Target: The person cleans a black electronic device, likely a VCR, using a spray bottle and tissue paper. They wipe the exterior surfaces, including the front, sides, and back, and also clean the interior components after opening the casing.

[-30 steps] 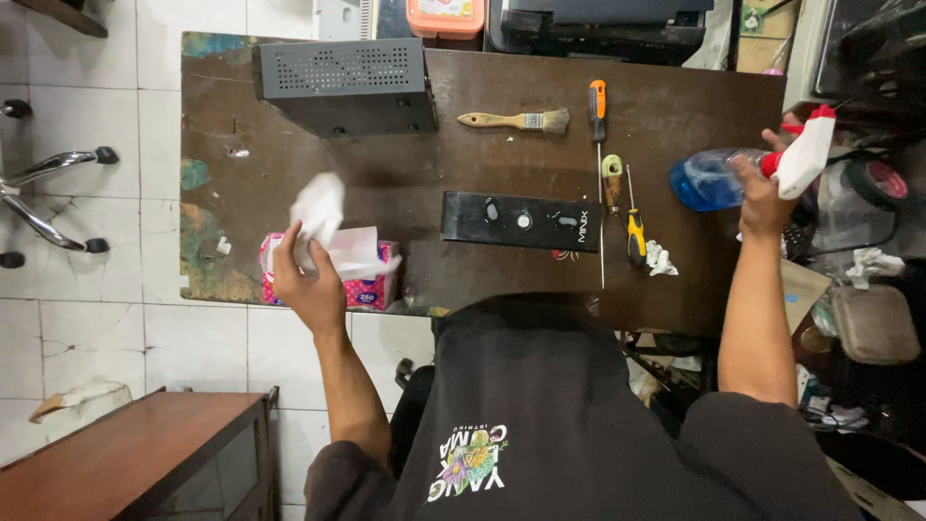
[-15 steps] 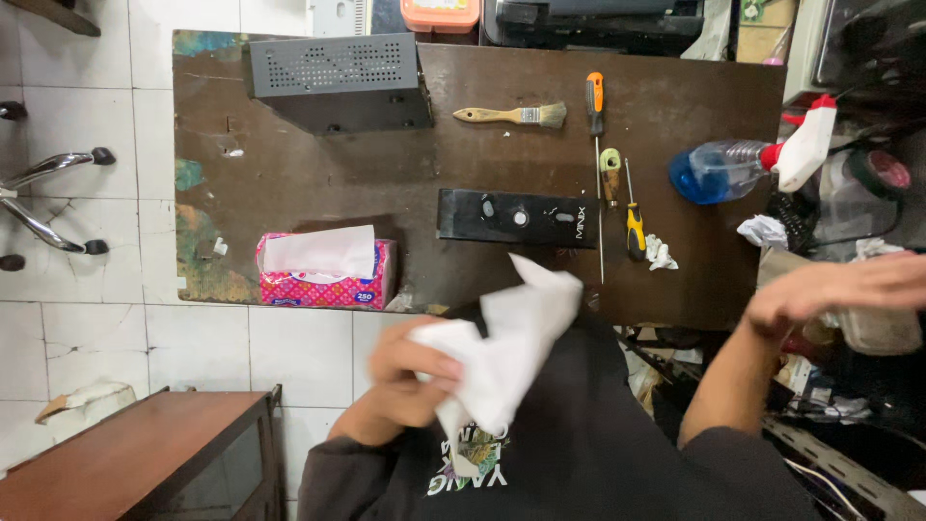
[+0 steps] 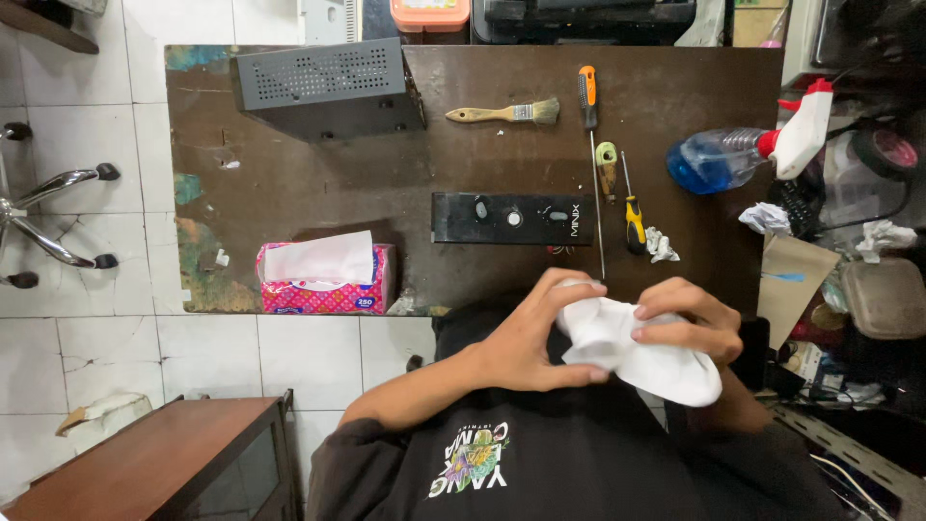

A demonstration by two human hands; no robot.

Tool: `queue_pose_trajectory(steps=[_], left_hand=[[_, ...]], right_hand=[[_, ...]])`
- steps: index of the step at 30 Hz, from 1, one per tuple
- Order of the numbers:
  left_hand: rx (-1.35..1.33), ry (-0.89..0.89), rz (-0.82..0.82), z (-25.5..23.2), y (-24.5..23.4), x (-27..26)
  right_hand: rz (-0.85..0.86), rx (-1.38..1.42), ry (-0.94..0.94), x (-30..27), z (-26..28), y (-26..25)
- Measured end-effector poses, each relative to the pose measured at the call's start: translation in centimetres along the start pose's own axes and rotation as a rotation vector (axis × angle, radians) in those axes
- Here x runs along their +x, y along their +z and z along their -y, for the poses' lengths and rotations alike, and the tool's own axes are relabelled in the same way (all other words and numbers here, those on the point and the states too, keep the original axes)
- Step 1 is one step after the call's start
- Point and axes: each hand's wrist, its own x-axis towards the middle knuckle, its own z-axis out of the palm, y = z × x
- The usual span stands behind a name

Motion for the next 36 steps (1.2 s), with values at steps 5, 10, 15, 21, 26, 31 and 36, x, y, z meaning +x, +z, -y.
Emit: queue_pose_trajectory(steps=[5, 10, 15, 21, 26, 31, 36], left_hand=[[-0.372, -0.236, 0.067, 2.6, 0.4, -1.5], [-0.208, -0.187, 0.132, -0.5, -2.8, -0.8], [0.411, 0.033, -0.083, 2.1, -7.6, -1.7], [0.314, 0.025, -0.337, 11.4, -13.7, -2.1], [0.235, -0.077, -0.345, 16.8, -13.5, -3.6], [0.193, -0.002, -0.367, 18.0, -12.6, -3.0], [0.251, 0.051, -0.602, 17.6, -11.3, -1.6]], right_hand=[[0.018, -0.146, -0.127, 1.5, 0.7, 5.2], [0.196, -0.284, -0.236, 5.8, -0.7, 4.0], [0.169, -0.353, -0.121, 11.1, -3.3, 2.4], [0.457, -0.665, -0.042, 15.8, -6.0, 7.7], [0.611, -0.747, -0.099, 13.8, -6.8, 10.3], [0.566, -0.81, -0.234, 12.9, -7.4, 10.0], [0.537, -0.824, -0.289, 12.2, -7.5, 9.6]])
